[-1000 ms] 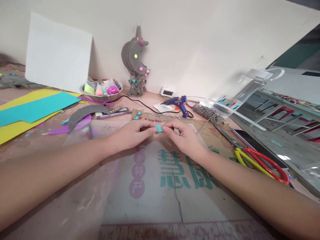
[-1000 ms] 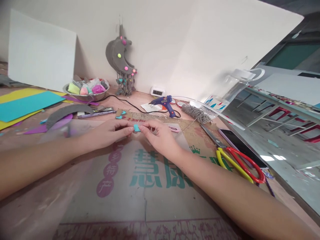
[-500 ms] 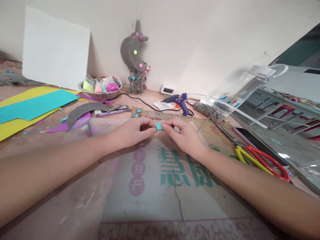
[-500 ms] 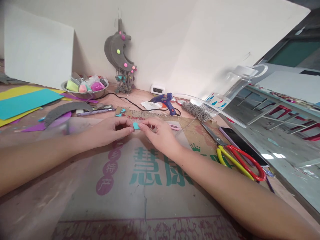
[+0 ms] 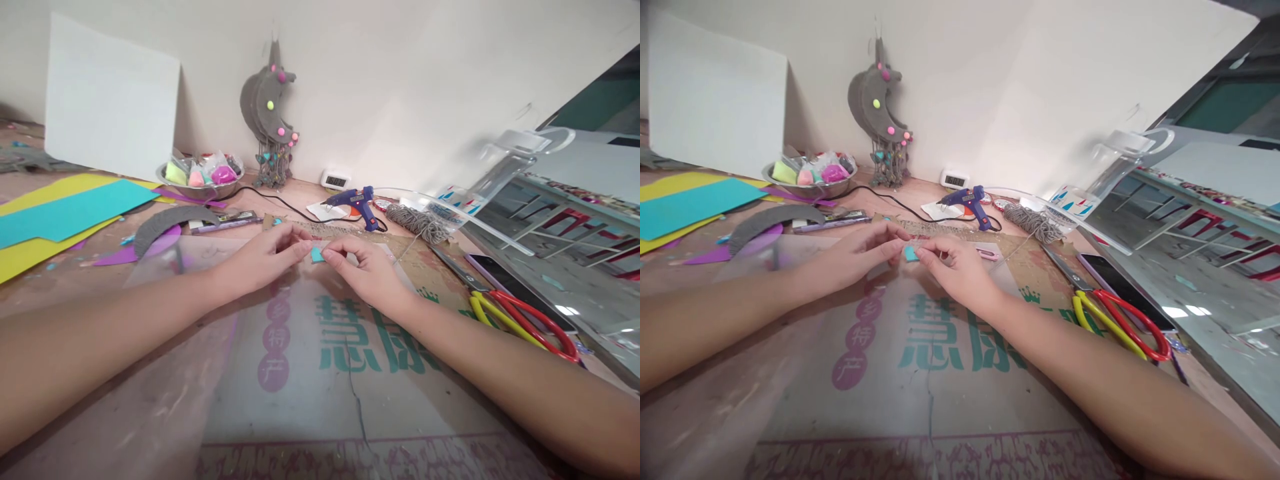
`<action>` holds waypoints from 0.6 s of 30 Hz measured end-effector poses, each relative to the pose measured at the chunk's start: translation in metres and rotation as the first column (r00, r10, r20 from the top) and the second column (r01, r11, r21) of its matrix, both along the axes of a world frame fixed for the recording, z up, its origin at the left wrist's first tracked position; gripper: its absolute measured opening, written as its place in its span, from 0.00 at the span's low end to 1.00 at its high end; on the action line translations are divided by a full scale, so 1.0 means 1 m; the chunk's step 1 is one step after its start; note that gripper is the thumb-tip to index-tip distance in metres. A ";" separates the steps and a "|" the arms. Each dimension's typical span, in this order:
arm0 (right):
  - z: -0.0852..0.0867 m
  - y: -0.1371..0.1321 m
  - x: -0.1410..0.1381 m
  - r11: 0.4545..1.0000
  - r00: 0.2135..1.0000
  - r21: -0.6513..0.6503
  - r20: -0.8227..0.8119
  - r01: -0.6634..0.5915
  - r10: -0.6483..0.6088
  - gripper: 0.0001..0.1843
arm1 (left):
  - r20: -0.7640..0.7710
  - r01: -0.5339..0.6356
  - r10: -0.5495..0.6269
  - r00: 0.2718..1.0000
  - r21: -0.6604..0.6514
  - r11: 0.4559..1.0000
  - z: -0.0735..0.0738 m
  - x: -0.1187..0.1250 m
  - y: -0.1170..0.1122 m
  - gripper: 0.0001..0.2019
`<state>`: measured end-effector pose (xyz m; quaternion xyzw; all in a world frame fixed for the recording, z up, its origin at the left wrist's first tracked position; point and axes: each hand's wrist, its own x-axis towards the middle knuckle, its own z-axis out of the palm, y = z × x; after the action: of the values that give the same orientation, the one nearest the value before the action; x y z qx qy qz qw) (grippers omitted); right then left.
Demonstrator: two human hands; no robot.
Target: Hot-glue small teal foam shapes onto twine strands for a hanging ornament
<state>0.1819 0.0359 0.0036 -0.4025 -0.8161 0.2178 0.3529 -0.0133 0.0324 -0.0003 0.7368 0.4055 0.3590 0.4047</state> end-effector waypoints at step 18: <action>0.012 -0.007 0.009 0.953 0.977 0.232 -0.127 0.196 -0.170 0.06 | -0.002 -0.031 0.031 1.000 -0.111 0.993 0.002 0.000 0.001 0.12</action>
<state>0.1907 0.0288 0.0159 -0.4183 -0.7759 0.1032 0.4608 -0.0128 0.0333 0.0020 0.7068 0.4365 0.3420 0.4393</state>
